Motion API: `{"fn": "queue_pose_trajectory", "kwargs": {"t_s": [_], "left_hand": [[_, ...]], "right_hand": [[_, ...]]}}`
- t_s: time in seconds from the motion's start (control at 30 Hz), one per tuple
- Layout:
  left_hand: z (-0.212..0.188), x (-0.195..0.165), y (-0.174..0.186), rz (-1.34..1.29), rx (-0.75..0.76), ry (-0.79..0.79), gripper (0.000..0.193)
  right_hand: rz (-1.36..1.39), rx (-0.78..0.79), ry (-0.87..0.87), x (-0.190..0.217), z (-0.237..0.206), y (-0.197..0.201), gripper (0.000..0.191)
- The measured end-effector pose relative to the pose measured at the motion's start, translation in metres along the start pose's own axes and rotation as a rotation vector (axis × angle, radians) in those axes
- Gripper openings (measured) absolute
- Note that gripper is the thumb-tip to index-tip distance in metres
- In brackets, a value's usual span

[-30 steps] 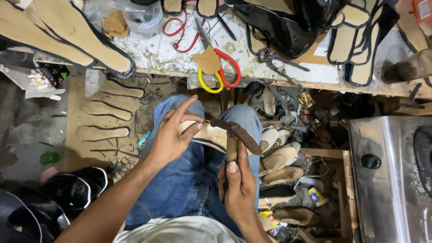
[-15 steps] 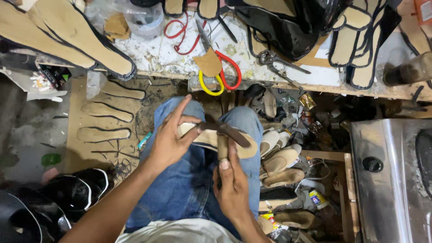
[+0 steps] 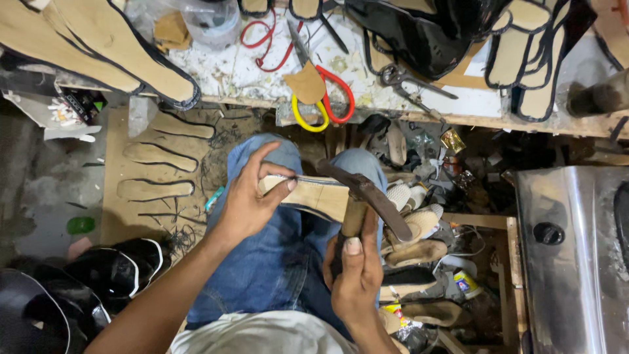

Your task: The person sits on the floor and assembles a shoe by fitting a wooden insole into a black shoe upper. They use a hammer to tap the insole into place, then use pliers to trim and adjust the upper edges around the insole.

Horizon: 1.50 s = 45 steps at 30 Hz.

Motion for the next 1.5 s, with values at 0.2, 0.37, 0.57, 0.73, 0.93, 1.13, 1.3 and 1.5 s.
{"fn": "queue_pose_trajectory", "kwargs": {"t_s": [0.2,0.37,0.57,0.73,0.93,1.13,1.3,1.5], "left_hand": [[-0.001,0.003,-0.001,0.003,0.016,-0.026,0.069],[-0.002,0.001,-0.002,0.0,0.024,-0.075,0.063],[-0.001,0.004,0.0,-0.004,0.028,-0.066,0.061],[0.0,0.004,-0.001,0.004,0.04,-0.022,0.06],[0.0,-0.042,-0.008,0.34,0.2,-0.303,0.045],[-0.017,-0.066,-0.072,0.751,0.404,-0.589,0.068],[-0.008,-0.049,-0.103,1.024,0.549,-0.593,0.088],[0.012,-0.06,-0.046,0.138,0.385,-0.284,0.077]], "right_hand": [[-0.072,0.029,-0.087,-0.002,0.001,0.004,0.063],[0.093,0.05,-0.162,-0.02,0.0,-0.019,0.064],[-0.001,0.006,-0.175,-0.031,-0.002,-0.013,0.065],[-0.022,0.038,-0.108,-0.025,-0.001,-0.015,0.062],[-0.335,0.087,0.266,0.008,-0.016,-0.002,0.044],[-0.54,0.453,0.562,0.026,-0.058,-0.016,0.039],[-0.466,0.428,0.415,0.006,-0.057,-0.024,0.03],[-0.27,0.073,0.053,-0.023,-0.024,0.022,0.06]]}}
Point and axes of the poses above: each hand's wrist, its own z-axis towards the middle knuckle, its own y-axis out of the back of the hand, x = y × z, the point moved 8 cm from there along z, towards the middle knuckle, and after that the axes turned 12 degrees about -z, right-handed, at the moved point
